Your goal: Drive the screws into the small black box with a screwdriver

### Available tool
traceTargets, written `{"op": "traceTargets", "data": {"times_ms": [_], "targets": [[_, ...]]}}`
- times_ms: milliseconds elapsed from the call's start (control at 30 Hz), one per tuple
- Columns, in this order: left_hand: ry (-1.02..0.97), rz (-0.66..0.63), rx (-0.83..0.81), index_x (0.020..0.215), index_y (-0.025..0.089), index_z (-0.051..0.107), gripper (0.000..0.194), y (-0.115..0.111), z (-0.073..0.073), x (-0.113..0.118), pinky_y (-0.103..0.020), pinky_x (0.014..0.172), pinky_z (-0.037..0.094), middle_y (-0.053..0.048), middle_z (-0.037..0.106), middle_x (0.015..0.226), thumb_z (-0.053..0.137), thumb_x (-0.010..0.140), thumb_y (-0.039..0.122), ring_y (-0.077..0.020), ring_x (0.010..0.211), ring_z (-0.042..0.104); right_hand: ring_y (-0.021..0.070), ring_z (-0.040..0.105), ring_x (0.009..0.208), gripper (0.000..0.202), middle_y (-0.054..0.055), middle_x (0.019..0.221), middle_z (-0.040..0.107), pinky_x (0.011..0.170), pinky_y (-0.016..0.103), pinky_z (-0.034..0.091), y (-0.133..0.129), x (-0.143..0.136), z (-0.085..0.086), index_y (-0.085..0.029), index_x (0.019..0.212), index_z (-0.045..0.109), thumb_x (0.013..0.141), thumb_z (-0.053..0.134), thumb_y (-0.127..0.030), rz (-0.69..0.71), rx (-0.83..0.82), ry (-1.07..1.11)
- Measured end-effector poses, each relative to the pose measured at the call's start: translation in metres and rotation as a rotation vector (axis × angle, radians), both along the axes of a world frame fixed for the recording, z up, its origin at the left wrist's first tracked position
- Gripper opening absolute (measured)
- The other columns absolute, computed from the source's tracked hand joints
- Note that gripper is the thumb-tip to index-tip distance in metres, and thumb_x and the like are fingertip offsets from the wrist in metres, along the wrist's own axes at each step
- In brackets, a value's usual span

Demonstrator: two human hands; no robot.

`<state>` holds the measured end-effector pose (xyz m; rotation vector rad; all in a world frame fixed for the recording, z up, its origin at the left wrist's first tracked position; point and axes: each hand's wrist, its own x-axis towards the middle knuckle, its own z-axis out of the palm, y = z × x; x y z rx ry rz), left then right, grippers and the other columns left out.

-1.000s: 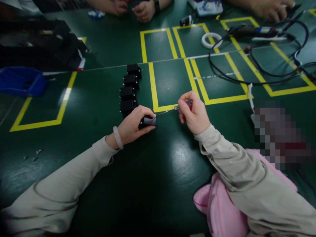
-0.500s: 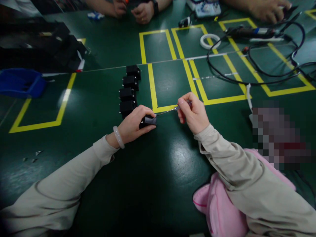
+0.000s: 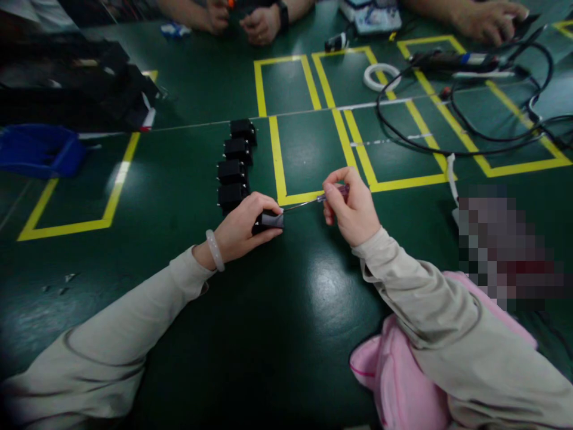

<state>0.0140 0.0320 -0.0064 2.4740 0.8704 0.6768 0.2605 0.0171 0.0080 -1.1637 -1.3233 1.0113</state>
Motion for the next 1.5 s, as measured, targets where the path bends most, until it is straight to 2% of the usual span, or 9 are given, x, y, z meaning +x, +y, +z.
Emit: {"op": "traceTargets", "data": {"times_ms": [67,200,367,467,733,900,1133,1367,1500], "targets": [[-0.011,0.001,0.007,0.114,0.016,0.054,0.026,0.000,-0.001,0.000,-0.041,0.093,0.051,-0.010,0.061,0.112,0.067,0.093,0.025,-0.0239,0.105,0.058,0.0090,0.049,0.036,0.030,-0.009,0.047,0.052,0.036,0.022,0.036,0.000,0.000,-0.001,-0.023,0.091,0.050,0.086,0.074,-0.041,-0.008,0.007,-0.005],[-0.011,0.002,0.008,0.114,0.017,0.053,0.026,0.000,0.000,-0.001,-0.041,0.094,0.051,-0.010,0.060,0.112,0.067,0.093,0.024,-0.0240,0.106,0.058,0.0080,0.051,0.037,0.027,-0.008,0.049,0.055,0.035,0.021,0.037,-0.001,-0.001,0.003,-0.023,0.084,0.053,0.084,0.077,-0.034,-0.028,0.009,-0.016],[-0.013,0.000,0.013,0.114,0.017,0.053,0.026,-0.001,0.000,-0.001,-0.040,0.093,0.051,-0.009,0.061,0.112,0.066,0.093,0.025,-0.0235,0.105,0.058,0.0095,0.058,0.038,0.033,-0.002,0.055,0.066,0.036,0.021,0.044,-0.005,-0.003,0.009,-0.020,0.078,0.056,0.076,0.084,-0.038,-0.020,-0.015,-0.033],[-0.016,0.000,0.019,0.114,0.017,0.053,0.026,-0.001,-0.001,-0.001,-0.040,0.094,0.051,-0.009,0.061,0.112,0.067,0.093,0.025,-0.0234,0.105,0.058,0.0106,0.062,0.041,0.032,0.001,0.058,0.069,0.038,0.020,0.047,-0.006,-0.003,0.011,-0.019,0.077,0.058,0.079,0.083,-0.039,-0.001,-0.020,-0.048],[-0.009,0.005,0.011,0.114,0.016,0.054,0.027,-0.001,-0.001,-0.001,-0.041,0.093,0.051,-0.010,0.060,0.112,0.067,0.092,0.024,-0.0241,0.105,0.058,0.0069,0.055,0.038,0.040,-0.003,0.055,0.062,0.036,0.020,0.041,-0.004,-0.002,0.005,-0.021,0.077,0.052,0.087,0.069,-0.056,-0.010,0.022,-0.085],[-0.016,0.008,0.008,0.114,0.017,0.053,0.028,-0.001,-0.002,-0.002,-0.040,0.093,0.051,-0.009,0.060,0.113,0.068,0.092,0.023,-0.0234,0.105,0.058,0.0081,0.055,0.039,0.037,-0.005,0.057,0.061,0.035,0.021,0.041,-0.002,-0.001,0.002,-0.024,0.087,0.051,0.085,0.073,-0.054,0.001,0.015,-0.068],[-0.016,0.004,0.007,0.114,0.017,0.053,0.026,-0.002,-0.001,-0.002,-0.041,0.093,0.051,-0.009,0.061,0.112,0.066,0.093,0.025,-0.0232,0.105,0.058,0.0069,0.052,0.037,0.035,-0.005,0.051,0.058,0.036,0.020,0.039,-0.004,-0.002,0.007,-0.022,0.078,0.052,0.091,0.067,-0.051,0.000,0.013,-0.118],[-0.012,0.005,0.005,0.113,0.017,0.053,0.025,-0.002,0.000,-0.002,-0.041,0.093,0.051,-0.009,0.061,0.112,0.066,0.093,0.025,-0.0237,0.105,0.058,0.0084,0.054,0.038,0.031,-0.007,0.052,0.059,0.035,0.020,0.041,-0.003,0.000,0.005,-0.023,0.088,0.052,0.087,0.072,-0.047,0.006,-0.010,-0.086],[-0.013,0.006,0.007,0.115,0.017,0.053,0.027,-0.001,-0.001,-0.003,-0.041,0.093,0.051,-0.009,0.061,0.113,0.066,0.092,0.025,-0.0237,0.106,0.058,0.0072,0.053,0.039,0.033,-0.005,0.053,0.060,0.037,0.020,0.040,-0.005,-0.001,0.007,-0.022,0.080,0.052,0.090,0.068,-0.049,-0.004,0.005,-0.124]]}}
